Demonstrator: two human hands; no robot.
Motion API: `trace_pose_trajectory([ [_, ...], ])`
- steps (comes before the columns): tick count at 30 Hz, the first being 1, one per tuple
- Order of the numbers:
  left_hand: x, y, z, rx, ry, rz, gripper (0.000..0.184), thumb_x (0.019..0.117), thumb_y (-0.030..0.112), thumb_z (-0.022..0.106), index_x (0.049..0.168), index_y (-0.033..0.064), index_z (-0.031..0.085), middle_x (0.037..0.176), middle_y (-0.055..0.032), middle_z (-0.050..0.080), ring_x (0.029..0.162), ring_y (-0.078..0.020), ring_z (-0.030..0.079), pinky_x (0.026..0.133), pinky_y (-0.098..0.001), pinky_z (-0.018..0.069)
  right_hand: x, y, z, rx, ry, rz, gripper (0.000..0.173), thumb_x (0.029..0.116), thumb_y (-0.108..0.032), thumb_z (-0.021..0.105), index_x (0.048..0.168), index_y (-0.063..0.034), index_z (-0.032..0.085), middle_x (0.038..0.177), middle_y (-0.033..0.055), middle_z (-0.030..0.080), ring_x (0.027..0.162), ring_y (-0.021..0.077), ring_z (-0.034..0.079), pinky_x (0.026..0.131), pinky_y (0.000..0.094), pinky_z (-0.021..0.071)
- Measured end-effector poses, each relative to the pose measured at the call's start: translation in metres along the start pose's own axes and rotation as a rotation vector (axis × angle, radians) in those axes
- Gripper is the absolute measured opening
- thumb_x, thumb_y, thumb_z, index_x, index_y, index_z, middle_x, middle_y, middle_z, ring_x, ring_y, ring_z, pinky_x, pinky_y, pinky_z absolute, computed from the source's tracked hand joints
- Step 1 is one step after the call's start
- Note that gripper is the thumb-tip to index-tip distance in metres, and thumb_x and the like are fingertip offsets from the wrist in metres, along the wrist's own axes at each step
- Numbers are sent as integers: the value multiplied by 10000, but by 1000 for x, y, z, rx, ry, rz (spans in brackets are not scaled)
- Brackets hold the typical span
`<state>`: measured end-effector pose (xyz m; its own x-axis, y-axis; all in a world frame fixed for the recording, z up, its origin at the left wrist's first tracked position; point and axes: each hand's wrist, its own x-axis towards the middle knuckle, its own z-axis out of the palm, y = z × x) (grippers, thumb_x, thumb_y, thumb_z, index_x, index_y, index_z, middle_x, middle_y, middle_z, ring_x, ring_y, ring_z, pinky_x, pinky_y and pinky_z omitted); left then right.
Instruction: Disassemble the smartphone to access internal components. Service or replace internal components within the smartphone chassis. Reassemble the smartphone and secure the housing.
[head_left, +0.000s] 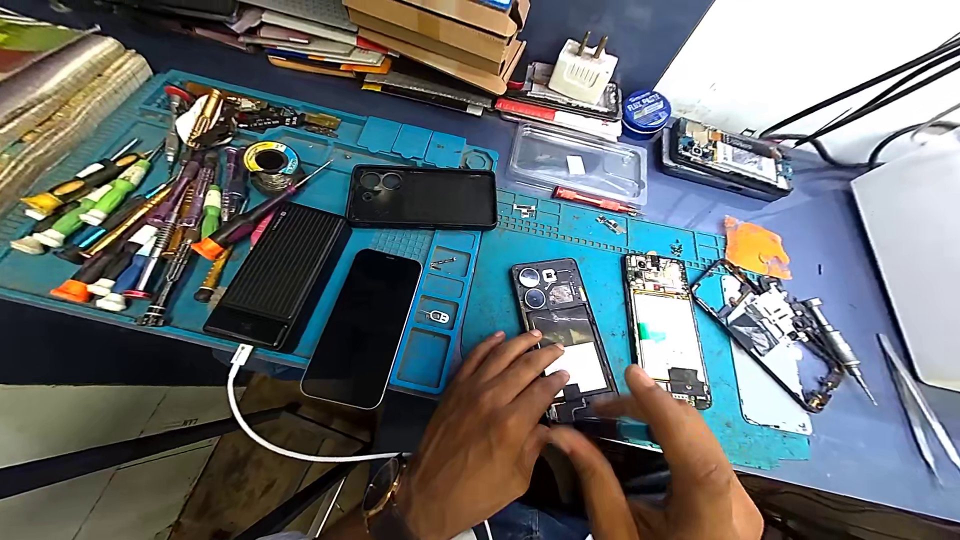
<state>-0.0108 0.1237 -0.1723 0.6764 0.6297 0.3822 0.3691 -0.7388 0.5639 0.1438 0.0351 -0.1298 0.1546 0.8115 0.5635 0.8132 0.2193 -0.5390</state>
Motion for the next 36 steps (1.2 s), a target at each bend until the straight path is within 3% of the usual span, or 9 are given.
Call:
trace_pose_trajectory([
  [2, -1, -1, -1, -10, -2, 0, 299, 996, 307, 610, 1240, 171, 717, 1449, 30, 601, 1474, -188, 419, 1249, -486, 308, 2, -2, -8, 165, -146, 4, 446, 990, -151, 661, 1420, -210, 559, 1218, 61, 714, 1144, 176, 686, 953, 345, 601],
  [6, 0, 0, 0, 12, 5, 4, 319, 1001, 321, 591, 1252, 172, 719, 1444, 31, 605, 1466, -184, 430, 1248, -484, 315, -3, 0, 5, 6, 53, 5, 439, 938, -247, 752, 1347, -195, 602, 929, 42, 659, 839, 122, 665, 710, 257, 570],
  [10, -1, -2, -1, -17, 6, 3, 299, 1016, 318, 576, 1237, 177, 720, 1424, 32, 620, 1462, -183, 438, 1245, -491, 319, 1, -10, -5, 109, -154, 3, 402, 998, -155, 647, 1394, -198, 588, 1202, 77, 712, 1122, 156, 683, 917, 316, 599],
  [15, 0, -1, 0, 17, 6, 11, 305, 1018, 300, 552, 1228, 171, 732, 1414, 37, 629, 1456, -187, 447, 1244, -487, 324, -5, -6, 11, -22, 70, 6, 346, 956, -210, 723, 1294, -195, 649, 907, 51, 663, 841, 117, 671, 721, 244, 576],
  [18, 0, -1, 0, 19, 9, 8, 314, 1018, 315, 559, 1246, 176, 725, 1423, 36, 623, 1453, -183, 450, 1243, -483, 325, -5, -6, 11, 6, 67, 25, 368, 959, -227, 723, 1316, -205, 638, 935, 42, 681, 882, 117, 692, 737, 252, 593],
  [24, 2, 2, -6, 51, -43, 1, 509, 958, 582, 602, 1264, 192, 716, 1454, 31, 595, 1470, -190, 422, 1247, -508, 310, 32, 28, -32, 524, 68, 307, 679, 1016, -105, 541, 1619, -169, 235, 952, 31, 715, 798, 188, 719, 727, 371, 638],
  [28, 12, 9, -7, 56, 10, -3, 607, 975, 643, 522, 1288, 156, 706, 1459, -10, 589, 1439, -204, 462, 1233, -515, 324, 69, 57, -40, 169, -153, 459, 260, 959, -157, 553, 1151, -134, 728, 742, -31, 649, 542, 89, 555, 465, 257, 459],
  [31, 21, 15, -2, 117, -32, -22, 694, 994, 658, 453, 1425, 137, 608, 1570, -16, 488, 1504, -204, 371, 1249, -521, 279, 80, 65, -24, -117, -336, 432, 110, 921, -307, 661, 908, -262, 760, 748, -120, 697, 557, 54, 590, 471, 314, 481],
  [36, 20, 14, 7, 194, -131, -35, 760, 1008, 671, 386, 1500, 109, 528, 1630, -14, 410, 1546, -199, 290, 1266, -534, 225, 86, 64, -7, -326, -404, 429, 115, 876, -363, 731, 809, -269, 739, 654, -95, 616, 571, 91, 582, 501, 399, 462],
])
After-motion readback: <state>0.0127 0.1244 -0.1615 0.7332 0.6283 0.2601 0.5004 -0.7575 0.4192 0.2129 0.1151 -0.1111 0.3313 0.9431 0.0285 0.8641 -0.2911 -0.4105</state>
